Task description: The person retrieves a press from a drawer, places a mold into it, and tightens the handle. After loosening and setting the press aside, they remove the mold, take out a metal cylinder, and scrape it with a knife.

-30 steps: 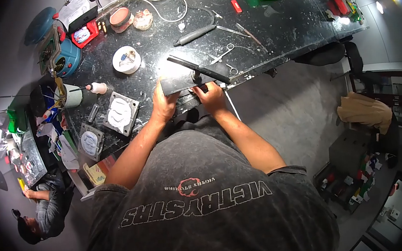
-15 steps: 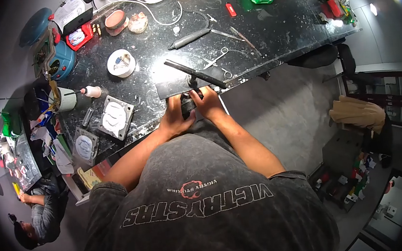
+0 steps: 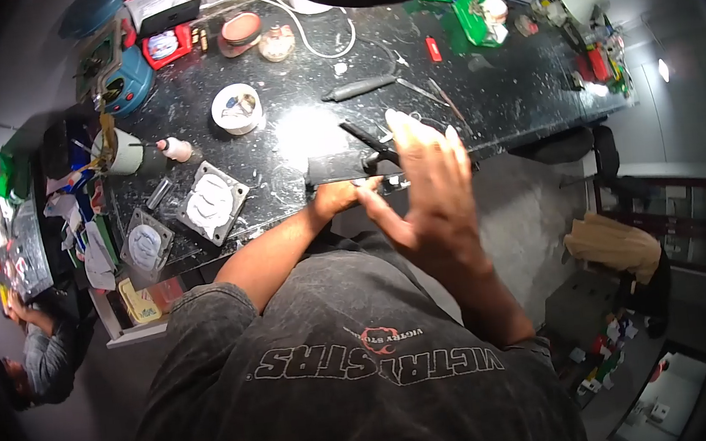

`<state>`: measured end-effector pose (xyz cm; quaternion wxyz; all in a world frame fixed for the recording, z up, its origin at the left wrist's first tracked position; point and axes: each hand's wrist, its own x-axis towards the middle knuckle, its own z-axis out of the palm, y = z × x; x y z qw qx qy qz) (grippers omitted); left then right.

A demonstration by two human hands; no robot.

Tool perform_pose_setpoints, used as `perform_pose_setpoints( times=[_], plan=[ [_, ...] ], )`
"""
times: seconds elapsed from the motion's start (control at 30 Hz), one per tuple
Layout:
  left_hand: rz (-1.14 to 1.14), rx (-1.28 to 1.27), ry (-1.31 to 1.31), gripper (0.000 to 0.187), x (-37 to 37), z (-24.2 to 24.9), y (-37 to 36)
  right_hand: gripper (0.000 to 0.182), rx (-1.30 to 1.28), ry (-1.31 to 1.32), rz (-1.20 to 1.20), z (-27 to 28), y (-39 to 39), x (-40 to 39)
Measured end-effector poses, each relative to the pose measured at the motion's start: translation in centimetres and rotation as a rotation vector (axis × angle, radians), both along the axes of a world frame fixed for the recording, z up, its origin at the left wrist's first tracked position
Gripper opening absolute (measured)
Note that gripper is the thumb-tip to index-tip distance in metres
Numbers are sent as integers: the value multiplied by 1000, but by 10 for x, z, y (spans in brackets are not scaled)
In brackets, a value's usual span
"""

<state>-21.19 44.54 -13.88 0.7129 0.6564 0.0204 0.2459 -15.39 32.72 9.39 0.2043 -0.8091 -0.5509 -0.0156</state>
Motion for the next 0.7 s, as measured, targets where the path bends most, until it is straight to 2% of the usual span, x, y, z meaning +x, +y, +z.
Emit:
perform_pose_setpoints(
  times=[0.03, 0.1, 0.17, 0.2, 0.23, 0.3, 0.37, 0.43, 0.47, 0.5, 0.57, 0.6, 0.63, 0.67, 0.7],
  plan=[
    [5, -3, -15, 30, 0, 4, 0, 74, -2, -69, 25, -18, 9, -4],
    [14, 10, -24, 31, -2, 10, 3, 69, 13, -108, -21, -30, 24, -11],
    [33, 53, -17, 31, -4, 10, 6, 56, 74, -107, -32, -35, 33, -4],
    [44, 77, -11, 31, -5, 10, 7, 40, 124, -13, 4, -35, 36, -1],
    [55, 99, -9, 31, -7, 12, 8, 26, 165, -11, 68, -31, 37, 0],
    [72, 146, -26, 32, -9, 14, 11, 17, 113, 207, 365, -35, 31, 23],
    [61, 141, -21, 32, -11, 16, 13, 13, 124, 243, 496, -31, 34, 38],
    [-76, -99, 106, 28, -6, 5, 12, 19, 290, 81, 318, -13, 44, 34],
    [-11, 88, 219, 28, 0, -2, 14, 28, 234, 28, 81, -6, 40, 29],
    [-10, 88, 218, 28, 3, -6, 13, 44, 241, -30, -127, 0, 38, 26],
    [67, 182, 145, 26, 5, -12, 10, 58, -376, 142, -417, 32, 36, 21],
    [35, 299, 212, 25, 4, -16, 11, 63, -385, 123, -343, 28, 35, 20],
    [-74, 71, 283, 21, 2, -21, 10, 67, -392, 104, -273, 23, 36, 20],
    [-18, 100, 259, 19, 2, -24, 8, 49, -436, 114, -226, 23, 39, 21],
    [40, 127, 235, 17, 4, -27, 6, 49, -435, 114, -235, 18, 39, 28]
  ],
)
